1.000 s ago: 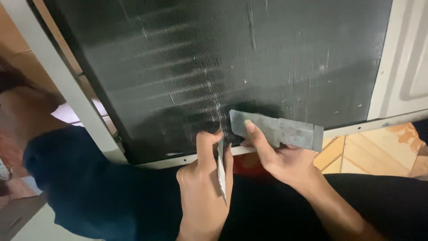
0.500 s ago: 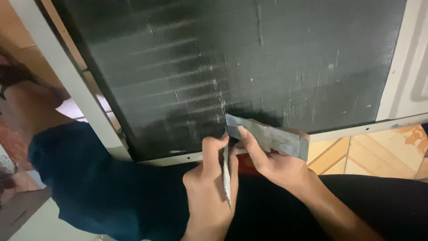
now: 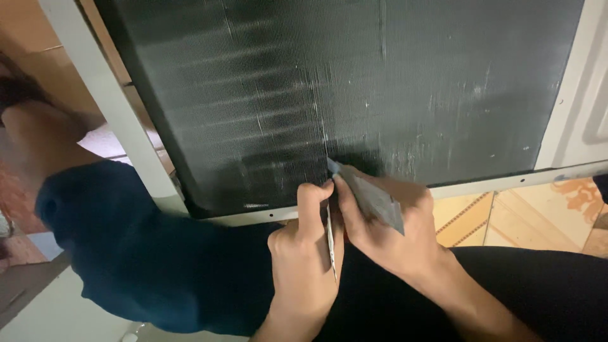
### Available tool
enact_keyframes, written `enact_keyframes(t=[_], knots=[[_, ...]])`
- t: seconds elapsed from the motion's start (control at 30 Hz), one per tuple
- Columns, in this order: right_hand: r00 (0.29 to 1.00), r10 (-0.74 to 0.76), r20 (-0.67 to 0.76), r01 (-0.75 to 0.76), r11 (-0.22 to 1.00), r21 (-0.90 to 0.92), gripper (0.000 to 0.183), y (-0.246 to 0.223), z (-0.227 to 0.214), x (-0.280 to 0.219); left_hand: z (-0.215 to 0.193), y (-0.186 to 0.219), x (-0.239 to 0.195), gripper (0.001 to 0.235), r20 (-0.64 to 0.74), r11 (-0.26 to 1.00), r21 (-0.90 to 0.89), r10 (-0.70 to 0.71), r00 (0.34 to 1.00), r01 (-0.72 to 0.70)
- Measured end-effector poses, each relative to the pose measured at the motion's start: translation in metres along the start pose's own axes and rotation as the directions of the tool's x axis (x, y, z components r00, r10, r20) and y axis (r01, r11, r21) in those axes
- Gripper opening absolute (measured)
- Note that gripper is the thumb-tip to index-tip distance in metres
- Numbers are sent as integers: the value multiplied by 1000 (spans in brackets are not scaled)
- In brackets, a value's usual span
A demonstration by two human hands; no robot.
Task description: The person scrapes a black textured panel using two small rectangular tools, one white and one gray, held in each hand. They repeatedly rub the tools against the panel surface in a focused area, occasionally adjusting grip and position.
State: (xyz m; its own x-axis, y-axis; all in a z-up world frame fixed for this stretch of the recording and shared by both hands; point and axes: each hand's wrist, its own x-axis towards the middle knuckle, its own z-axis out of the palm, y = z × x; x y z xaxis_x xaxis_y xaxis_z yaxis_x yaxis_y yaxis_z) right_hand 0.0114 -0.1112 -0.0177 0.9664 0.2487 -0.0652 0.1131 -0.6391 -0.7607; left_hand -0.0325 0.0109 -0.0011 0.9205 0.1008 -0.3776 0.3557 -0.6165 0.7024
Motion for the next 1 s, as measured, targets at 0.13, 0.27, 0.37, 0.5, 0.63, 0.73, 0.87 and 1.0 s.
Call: enact_keyframes(t=[0.13,0.27,0.37,0.5,0.63,0.73,0.87,1.0], knots=[[998,-28,55,27,1000,16,14,0,-5,-6,-1,0,0,40,20,1000,-5,-5,1000,6],[994,73,77,-79,994,78,5,8,-7,-10,-2,2,2,37,6,1000,19,10,1000,-10],[987,128,101,-142,980,141,16,10,-9,-11,-5,5,4,32,25,1000,8,10,1000,-10],[988,90,124,-122,952,280,17,17,-10,-9,-6,6,8,32,91,999,6,-45,995,45],[990,108,92,-128,957,259,14,16,-9,-10,-6,7,7,30,65,1000,27,-17,998,16],[980,165,109,-193,918,347,6,19,-6,-14,-8,7,8,30,58,1000,-6,-17,998,17],[980,159,121,-188,938,292,7,24,-6,-15,-8,6,8,31,65,1000,-14,-17,998,18],[978,165,126,-198,927,318,6,23,-8,-15,-7,5,7,32,86,999,14,-41,995,40]])
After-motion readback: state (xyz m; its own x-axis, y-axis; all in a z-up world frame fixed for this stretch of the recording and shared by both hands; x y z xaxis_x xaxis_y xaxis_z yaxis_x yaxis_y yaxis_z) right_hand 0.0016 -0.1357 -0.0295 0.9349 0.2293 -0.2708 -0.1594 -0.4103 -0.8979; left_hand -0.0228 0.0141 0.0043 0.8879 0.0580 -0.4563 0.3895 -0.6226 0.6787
